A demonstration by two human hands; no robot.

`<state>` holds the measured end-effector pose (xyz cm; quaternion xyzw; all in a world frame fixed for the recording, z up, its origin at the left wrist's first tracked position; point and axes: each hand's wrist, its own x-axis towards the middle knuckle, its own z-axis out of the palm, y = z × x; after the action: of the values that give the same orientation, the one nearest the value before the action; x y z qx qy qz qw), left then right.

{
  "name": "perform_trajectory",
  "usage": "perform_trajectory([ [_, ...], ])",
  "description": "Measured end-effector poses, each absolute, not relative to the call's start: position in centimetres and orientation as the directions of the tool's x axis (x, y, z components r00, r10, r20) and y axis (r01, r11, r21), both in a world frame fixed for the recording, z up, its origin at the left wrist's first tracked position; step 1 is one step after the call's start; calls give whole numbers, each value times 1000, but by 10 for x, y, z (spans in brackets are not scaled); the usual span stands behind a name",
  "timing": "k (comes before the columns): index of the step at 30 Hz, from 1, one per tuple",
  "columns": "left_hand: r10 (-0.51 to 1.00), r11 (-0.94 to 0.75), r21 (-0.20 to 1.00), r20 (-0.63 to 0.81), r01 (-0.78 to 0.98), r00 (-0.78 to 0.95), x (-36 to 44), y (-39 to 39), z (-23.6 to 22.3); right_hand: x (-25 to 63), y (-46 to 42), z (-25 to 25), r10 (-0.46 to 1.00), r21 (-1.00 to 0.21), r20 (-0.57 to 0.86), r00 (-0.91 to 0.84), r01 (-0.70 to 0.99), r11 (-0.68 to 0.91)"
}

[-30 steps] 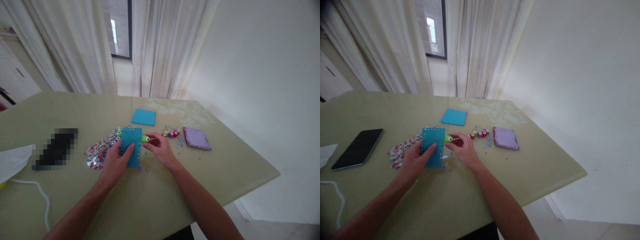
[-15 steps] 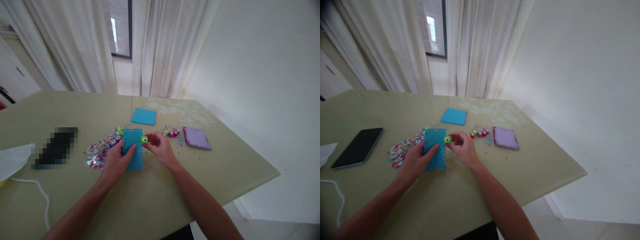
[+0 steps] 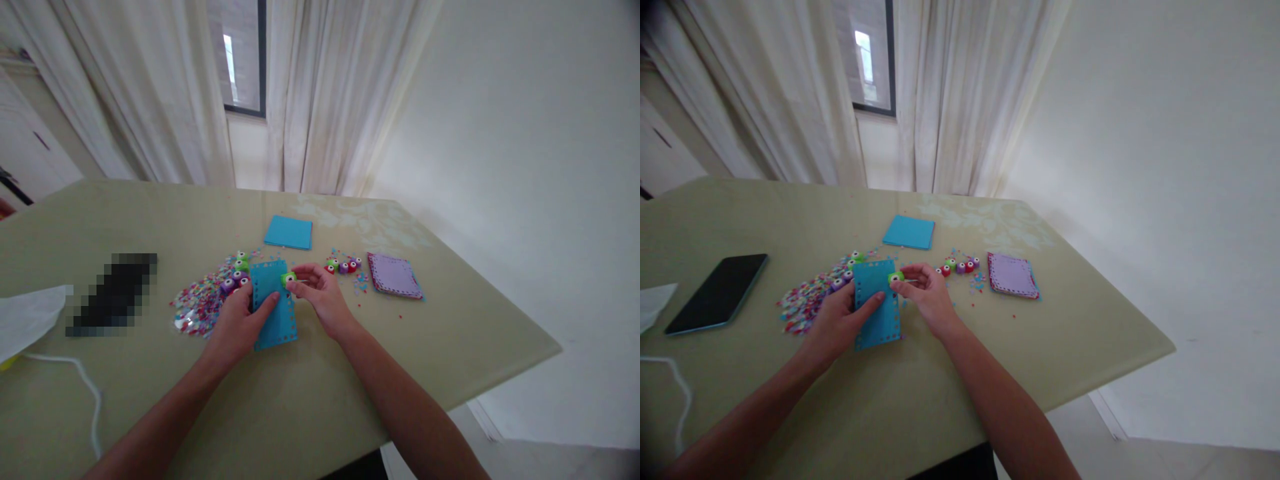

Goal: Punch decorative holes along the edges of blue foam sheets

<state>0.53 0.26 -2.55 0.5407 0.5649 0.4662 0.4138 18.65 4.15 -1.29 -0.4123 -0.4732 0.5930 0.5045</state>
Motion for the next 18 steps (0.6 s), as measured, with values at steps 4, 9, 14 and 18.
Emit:
perform_trajectory([
  [4, 998, -23, 974, 37, 226, -59, 5, 2, -26, 186, 41, -13, 992, -972, -13, -124, -232, -42],
  [9, 996, -19, 978, 36, 210, -80, 7, 1, -24, 189, 42, -10, 986, -979, -32, -167, -195, -65],
  [14, 997, -36, 981, 49, 192, -61, 7, 1, -20, 191, 42, -9, 985, -979, -26, -168, -193, -59],
  [18, 997, -41, 976, 54, 214, -59, 6, 2, -22, 188, 41, -11, 985, -975, -28, -171, -214, -65],
])
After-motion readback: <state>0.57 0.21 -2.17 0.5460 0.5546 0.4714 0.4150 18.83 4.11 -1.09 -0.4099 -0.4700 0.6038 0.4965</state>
